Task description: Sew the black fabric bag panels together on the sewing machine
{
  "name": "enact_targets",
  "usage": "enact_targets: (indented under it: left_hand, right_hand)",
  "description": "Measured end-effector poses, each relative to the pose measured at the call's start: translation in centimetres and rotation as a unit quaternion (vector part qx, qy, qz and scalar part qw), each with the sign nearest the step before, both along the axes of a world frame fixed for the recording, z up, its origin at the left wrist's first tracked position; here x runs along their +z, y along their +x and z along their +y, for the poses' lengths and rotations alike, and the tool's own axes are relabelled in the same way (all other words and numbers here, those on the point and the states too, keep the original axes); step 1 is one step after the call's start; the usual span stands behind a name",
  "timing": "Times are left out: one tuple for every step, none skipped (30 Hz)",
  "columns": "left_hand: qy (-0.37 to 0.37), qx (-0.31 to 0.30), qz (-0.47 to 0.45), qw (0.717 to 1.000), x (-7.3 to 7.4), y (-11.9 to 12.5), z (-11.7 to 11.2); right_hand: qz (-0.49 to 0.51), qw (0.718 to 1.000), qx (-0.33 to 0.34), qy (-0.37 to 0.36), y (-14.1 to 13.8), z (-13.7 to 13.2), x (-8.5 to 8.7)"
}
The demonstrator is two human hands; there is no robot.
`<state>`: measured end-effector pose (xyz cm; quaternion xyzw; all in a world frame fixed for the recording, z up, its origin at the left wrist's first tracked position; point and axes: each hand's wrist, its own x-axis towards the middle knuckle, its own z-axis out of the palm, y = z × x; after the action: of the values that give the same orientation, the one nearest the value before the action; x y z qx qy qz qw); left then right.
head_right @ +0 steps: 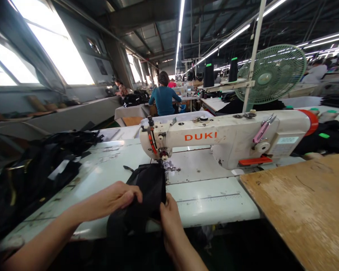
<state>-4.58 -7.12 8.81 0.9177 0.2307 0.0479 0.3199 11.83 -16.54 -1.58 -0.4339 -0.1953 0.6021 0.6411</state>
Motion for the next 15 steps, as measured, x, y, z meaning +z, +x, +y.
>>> enact_targets:
  left_hand:
    - [0.048,0.0,0.017,0.999,-0.3,0.0,-1.1]
    - [0.096,0.007,0.032,0.995,-0.7,0.1,-2.3]
    - [0.136,0.017,0.036,0.99,-1.3,0.4,-3.5]
    - [0.164,0.02,0.033,0.986,-2.1,0.7,-4.6]
    - [0.188,0.01,0.027,0.982,-3.0,0.9,-5.6]
    - [0.213,-0.001,0.018,0.977,-4.0,1.2,-6.4]
    - [0.238,-0.007,0.011,0.971,-4.9,1.4,-6.9]
    - [0.259,-0.009,0.005,0.966,-5.7,1.5,-7.2]
    - [0.27,0.0,-0.004,0.963,-6.2,1.5,-7.1]
    - [0.265,0.017,-0.01,0.964,-6.4,1.4,-6.8]
    - [0.241,0.039,-0.014,0.97,-6.4,1.2,-6.3]
    - [0.209,0.069,-0.013,0.975,-6.0,0.9,-5.6]
    - [0.176,0.096,-0.01,0.98,-5.4,0.7,-4.9]
    - [0.152,0.108,-0.011,0.982,-4.6,0.4,-4.1]
    - [0.134,0.104,-0.01,0.986,-3.8,0.2,-3.5]
  right_hand:
    - [-0.028,0.999,-0.018,-0.002,0.2,-0.7,-0.5]
    - [-0.052,0.998,-0.033,-0.002,0.4,-1.4,-0.9]
    - [-0.07,0.997,-0.044,0.0,0.6,-2.0,-1.3]
    - [-0.083,0.995,-0.05,0.002,0.8,-2.4,-1.6]
    - [-0.088,0.995,-0.048,0.004,0.8,-2.8,-1.9]
    - [-0.088,0.995,-0.042,0.005,0.7,-3.0,-2.2]
    - [-0.085,0.996,-0.033,0.004,0.6,-3.2,-2.4]
    - [-0.079,0.997,-0.023,0.002,0.4,-3.3,-2.5]
    - [-0.071,0.997,-0.013,-0.001,0.3,-3.3,-2.5]
    - [-0.063,0.998,-0.005,-0.001,0.2,-3.3,-2.4]
    - [-0.055,0.998,0.0,0.001,0.1,-3.2,-2.2]
    - [-0.048,0.999,0.003,0.007,0.0,-3.1,-1.7]
    - [-0.042,0.999,0.001,0.017,0.0,-2.9,-1.2]
    - [-0.037,0.999,-0.003,0.028,0.0,-2.7,-0.6]
    - [-0.03,0.999,-0.006,0.039,0.1,-2.4,0.0]
